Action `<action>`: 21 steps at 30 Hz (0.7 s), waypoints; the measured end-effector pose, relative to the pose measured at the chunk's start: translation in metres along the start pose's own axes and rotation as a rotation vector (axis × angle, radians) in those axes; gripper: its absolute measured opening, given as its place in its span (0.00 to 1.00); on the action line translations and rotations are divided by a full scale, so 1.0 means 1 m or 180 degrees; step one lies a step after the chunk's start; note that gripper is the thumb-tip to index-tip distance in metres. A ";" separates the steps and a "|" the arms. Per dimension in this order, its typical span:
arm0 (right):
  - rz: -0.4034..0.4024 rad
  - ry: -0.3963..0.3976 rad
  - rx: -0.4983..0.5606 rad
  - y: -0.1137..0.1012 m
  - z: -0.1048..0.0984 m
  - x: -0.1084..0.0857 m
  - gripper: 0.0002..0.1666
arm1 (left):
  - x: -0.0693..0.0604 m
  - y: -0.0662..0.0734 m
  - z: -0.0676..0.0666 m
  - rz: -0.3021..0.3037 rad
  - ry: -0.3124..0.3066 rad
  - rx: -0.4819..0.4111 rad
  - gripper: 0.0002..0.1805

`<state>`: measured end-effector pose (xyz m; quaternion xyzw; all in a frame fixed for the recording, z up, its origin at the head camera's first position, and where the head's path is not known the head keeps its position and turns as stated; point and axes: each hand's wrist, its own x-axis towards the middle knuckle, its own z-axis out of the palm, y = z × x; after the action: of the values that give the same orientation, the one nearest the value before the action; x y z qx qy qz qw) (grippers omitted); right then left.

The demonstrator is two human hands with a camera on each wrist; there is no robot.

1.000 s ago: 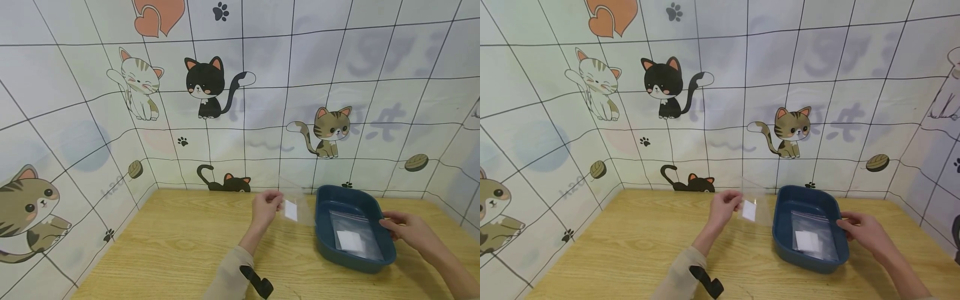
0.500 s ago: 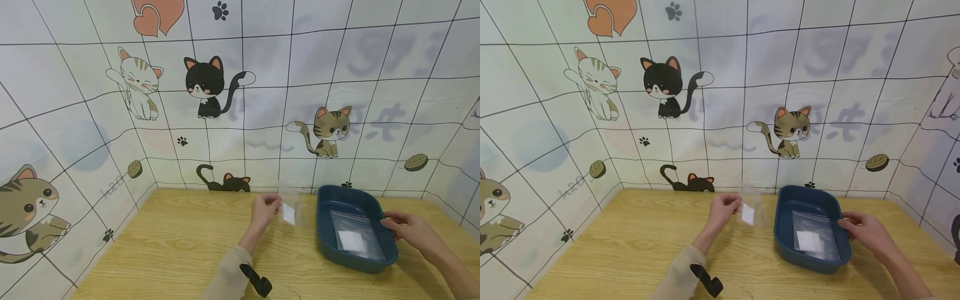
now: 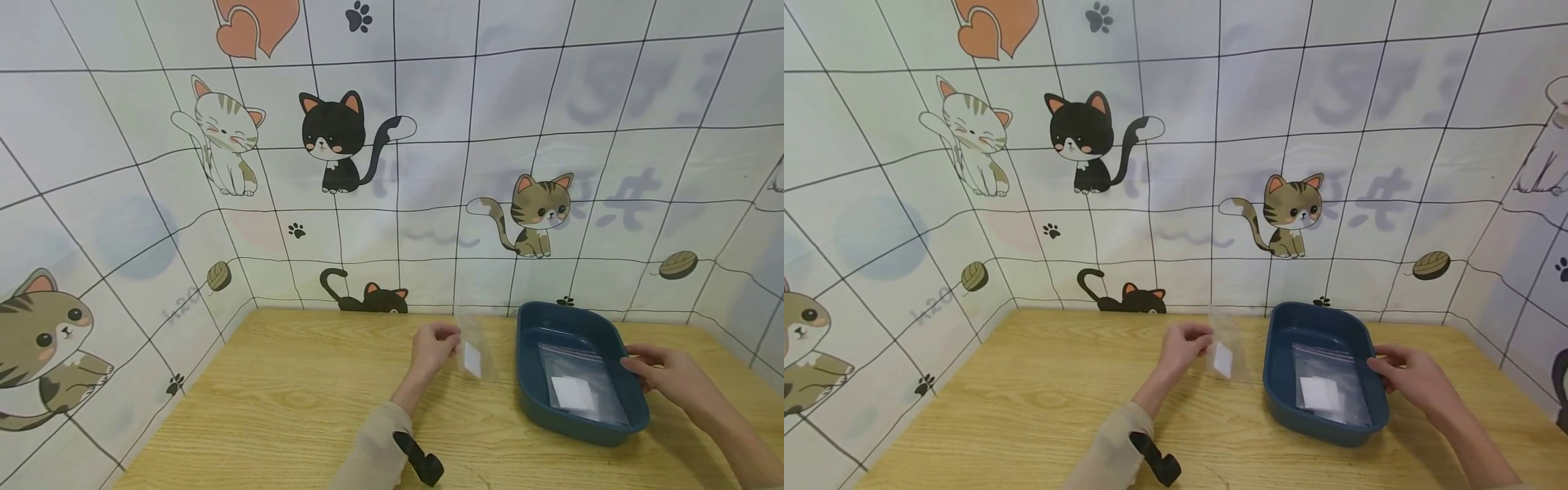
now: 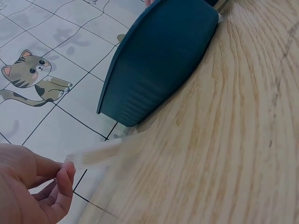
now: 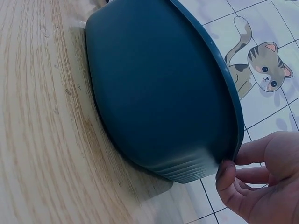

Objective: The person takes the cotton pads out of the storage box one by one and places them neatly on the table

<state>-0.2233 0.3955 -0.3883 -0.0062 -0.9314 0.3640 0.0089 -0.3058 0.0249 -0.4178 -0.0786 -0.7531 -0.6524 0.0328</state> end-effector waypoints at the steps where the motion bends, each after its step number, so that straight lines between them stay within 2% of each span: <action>1: 0.0003 -0.0004 0.0005 0.000 0.000 0.000 0.34 | 0.000 -0.001 0.000 -0.0015 -0.0005 -0.0002 0.05; 10: 0.0034 -0.0003 0.0057 0.002 0.000 0.001 0.35 | 0.000 -0.006 -0.001 -0.0072 -0.0034 0.0146 0.07; 15: 0.0017 -0.0013 0.0078 0.002 0.001 0.001 0.34 | -0.001 -0.008 -0.001 -0.0050 -0.0027 0.0216 0.08; 21: -0.0008 -0.0016 0.0061 0.002 0.000 -0.001 0.35 | -0.001 -0.009 -0.001 0.0019 0.0057 0.0427 0.11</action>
<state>-0.2224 0.3970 -0.3900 -0.0040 -0.9278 0.3729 0.0071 -0.3063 0.0228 -0.4269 -0.0727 -0.7945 -0.6010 0.0467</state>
